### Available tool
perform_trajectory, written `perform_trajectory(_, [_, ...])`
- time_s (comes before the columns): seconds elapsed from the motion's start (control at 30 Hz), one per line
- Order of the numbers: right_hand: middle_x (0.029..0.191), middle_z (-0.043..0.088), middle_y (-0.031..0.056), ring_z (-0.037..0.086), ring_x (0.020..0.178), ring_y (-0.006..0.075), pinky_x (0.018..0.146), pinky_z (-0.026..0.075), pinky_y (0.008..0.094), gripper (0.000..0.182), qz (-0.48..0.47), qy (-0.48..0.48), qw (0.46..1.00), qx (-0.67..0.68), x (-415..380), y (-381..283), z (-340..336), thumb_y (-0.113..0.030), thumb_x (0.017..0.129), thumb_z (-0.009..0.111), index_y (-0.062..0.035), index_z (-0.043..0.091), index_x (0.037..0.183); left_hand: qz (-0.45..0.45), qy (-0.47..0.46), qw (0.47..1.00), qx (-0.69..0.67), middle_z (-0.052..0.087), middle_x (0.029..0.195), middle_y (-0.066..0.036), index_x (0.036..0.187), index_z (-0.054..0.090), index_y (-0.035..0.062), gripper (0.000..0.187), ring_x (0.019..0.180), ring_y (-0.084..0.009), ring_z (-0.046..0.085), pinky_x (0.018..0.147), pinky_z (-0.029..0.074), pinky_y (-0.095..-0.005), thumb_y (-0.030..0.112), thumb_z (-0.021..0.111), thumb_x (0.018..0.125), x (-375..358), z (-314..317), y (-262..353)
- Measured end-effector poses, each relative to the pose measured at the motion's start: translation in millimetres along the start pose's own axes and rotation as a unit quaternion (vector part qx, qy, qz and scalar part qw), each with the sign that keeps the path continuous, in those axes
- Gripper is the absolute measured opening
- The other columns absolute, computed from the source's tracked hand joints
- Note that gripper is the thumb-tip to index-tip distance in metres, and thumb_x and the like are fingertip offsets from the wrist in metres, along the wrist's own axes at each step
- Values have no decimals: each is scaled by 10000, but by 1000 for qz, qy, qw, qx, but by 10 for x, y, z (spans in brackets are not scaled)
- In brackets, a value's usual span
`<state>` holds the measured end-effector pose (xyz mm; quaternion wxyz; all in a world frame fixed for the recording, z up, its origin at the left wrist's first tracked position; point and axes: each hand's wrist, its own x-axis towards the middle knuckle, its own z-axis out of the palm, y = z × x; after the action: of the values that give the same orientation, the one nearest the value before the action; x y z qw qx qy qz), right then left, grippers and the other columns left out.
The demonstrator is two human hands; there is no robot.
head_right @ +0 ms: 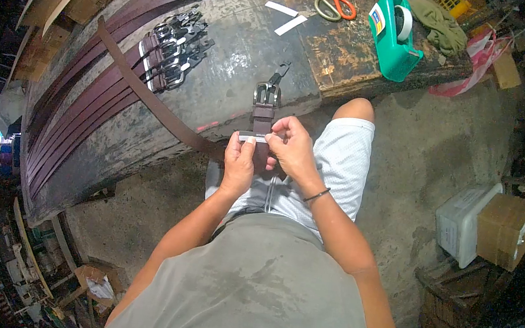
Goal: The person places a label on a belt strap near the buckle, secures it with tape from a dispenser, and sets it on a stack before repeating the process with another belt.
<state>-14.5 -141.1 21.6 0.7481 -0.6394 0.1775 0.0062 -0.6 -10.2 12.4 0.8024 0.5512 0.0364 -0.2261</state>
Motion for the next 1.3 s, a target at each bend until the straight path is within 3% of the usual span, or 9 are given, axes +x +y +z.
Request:
perform_trajectory(0.2, [756,534,49,534,505,82,384,458,239,214,-7,-5,1000,2,-19,-49,29,-24,834,593,-12,437,979,-11,-9,999,-40,637,834,-128,1041,417,27,178,599,-165,640,508,547,-267,188,364,989,1,-41,-30])
perform_trajectory(0.27, [755,501,-1,494,622,45,538,418,188,241,20,6,1000,12,-35,-83,45,-10,816,628,-41,437,958,-26,-14,998,-61,636,843,-129,1034,417,34,184,603,-171,642,512,548,-272,206,365,990,1,-56,-31])
perform_trajectory(0.6, [744,492,1,491,613,50,534,415,189,244,19,8,1000,7,-14,-47,48,0,814,624,-41,425,949,-15,-3,999,-36,632,840,-136,1010,389,61,182,598,-178,642,519,549,-275,239,353,999,-2,-60,-16])
perform_trajectory(0.67, [747,512,52,536,489,101,374,469,255,236,-8,-10,1000,15,17,5,30,-10,828,592,-15,398,963,-20,-3,999,-37,631,838,-137,1011,390,59,179,599,-180,642,518,547,-274,233,349,1000,-6,-57,3])
perform_trajectory(1.1, [743,519,55,533,517,95,388,479,257,235,-2,-24,999,28,-2,-74,40,-14,836,592,-9,400,972,-22,-6,999,-39,634,831,-135,1021,398,65,205,613,-165,639,531,542,-264,259,332,1005,-9,-60,14])
perform_trajectory(1.17, [760,537,14,522,630,58,567,445,191,253,24,-21,999,41,-13,-90,35,-9,815,640,-39,434,958,-25,-6,999,-42,635,829,-136,1020,400,63,205,615,-169,641,531,543,-265,257,340,999,-11,-63,14])
perform_trajectory(1.2, [760,537,14,522,630,58,567,445,191,253,24,-21,999,41,2,-45,27,-9,815,640,-39,434,958,-24,-6,999,-42,635,829,-136,1020,400,63,205,615,-169,641,531,543,-265,257,340,999,-10,-71,11])
perform_trajectory(1.27, [761,518,54,525,511,95,383,482,261,253,-24,-31,999,37,49,85,10,-4,827,601,-16,399,979,-50,-2,997,-50,635,831,-139,1017,407,60,193,615,-187,646,538,549,-290,245,376,976,1,-97,6])
perform_trajectory(1.3, [761,518,54,525,511,95,383,482,261,253,-24,-31,999,37,33,40,20,-4,827,601,-16,399,979,-50,-1,998,-50,635,831,-139,1017,407,60,193,615,-187,646,538,549,-290,245,376,976,12,-113,13])
